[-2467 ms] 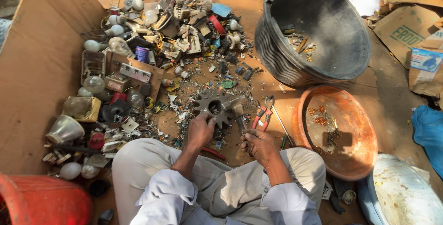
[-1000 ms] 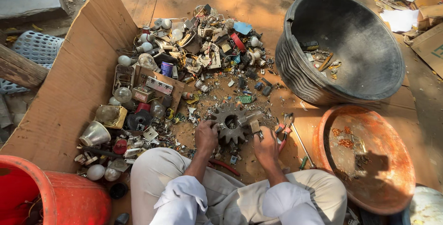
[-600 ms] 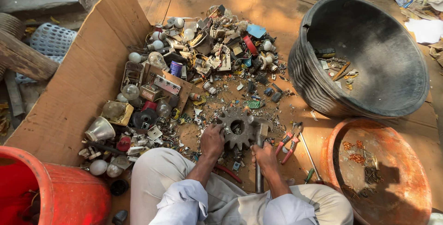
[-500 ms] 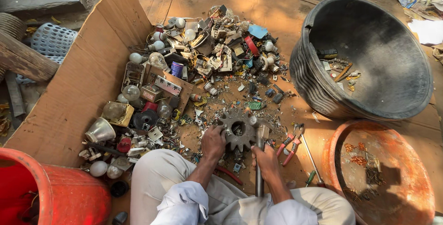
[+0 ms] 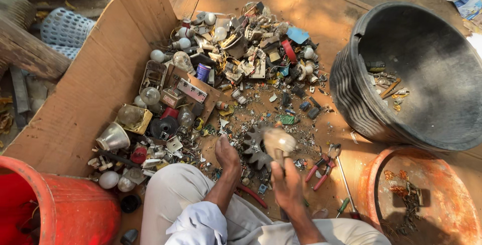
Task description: The person sits on the ground and uses a hammer to repeatedly strike a metal gear-like component placed on a cardboard sheet. The person adjusts the component's position and continues hammering to break it apart, surrounded by piles of electronic waste and debris.
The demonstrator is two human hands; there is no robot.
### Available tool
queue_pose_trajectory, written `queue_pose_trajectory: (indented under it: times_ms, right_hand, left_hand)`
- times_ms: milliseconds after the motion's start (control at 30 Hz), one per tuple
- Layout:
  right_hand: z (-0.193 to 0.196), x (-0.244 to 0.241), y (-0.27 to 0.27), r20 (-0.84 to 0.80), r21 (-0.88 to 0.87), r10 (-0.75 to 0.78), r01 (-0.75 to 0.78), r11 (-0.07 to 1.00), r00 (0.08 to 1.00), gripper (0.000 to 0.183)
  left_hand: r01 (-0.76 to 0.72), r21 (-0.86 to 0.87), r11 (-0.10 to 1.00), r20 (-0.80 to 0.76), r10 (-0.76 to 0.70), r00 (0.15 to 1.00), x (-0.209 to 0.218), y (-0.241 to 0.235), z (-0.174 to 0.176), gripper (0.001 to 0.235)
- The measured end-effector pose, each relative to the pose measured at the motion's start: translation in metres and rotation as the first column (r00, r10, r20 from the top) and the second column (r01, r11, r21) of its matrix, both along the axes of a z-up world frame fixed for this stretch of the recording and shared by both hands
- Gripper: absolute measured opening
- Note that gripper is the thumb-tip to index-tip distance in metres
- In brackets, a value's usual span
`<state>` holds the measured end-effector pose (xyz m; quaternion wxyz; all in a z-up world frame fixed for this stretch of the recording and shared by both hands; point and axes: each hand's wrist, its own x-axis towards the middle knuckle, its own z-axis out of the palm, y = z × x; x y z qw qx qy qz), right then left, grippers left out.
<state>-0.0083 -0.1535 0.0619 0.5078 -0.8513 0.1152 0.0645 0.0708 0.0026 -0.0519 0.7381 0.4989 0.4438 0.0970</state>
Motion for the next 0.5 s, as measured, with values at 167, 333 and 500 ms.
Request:
queue_pose_trajectory:
  times_ms: [167, 333, 500]
  right_hand:
    - [-0.021, 0.004, -0.007, 0.571, -0.511, 0.349, -0.012, 0.86, 0.743, 0.038]
    - [-0.035, 0.036, 0.004, -0.216, -0.468, 0.167, -0.252, 0.847, 0.962, 0.053]
    - [-0.02, 0.028, -0.012, -0.025, -0.194, 0.016, -0.02, 0.981, 1.0, 0.044]
  left_hand:
    - [-0.093, 0.083, 0.992, 0.031, 0.091, 0.995, -0.002, 0.002, -0.011, 0.056]
    - [-0.075, 0.034, 0.997, -0.105, 0.078, 0.991, 0.004, 0.01, -0.002, 0.057]
    - [-0.077, 0.049, 0.996, -0.033, 0.079, 0.996, 0.005, 0.007, 0.005, 0.057]
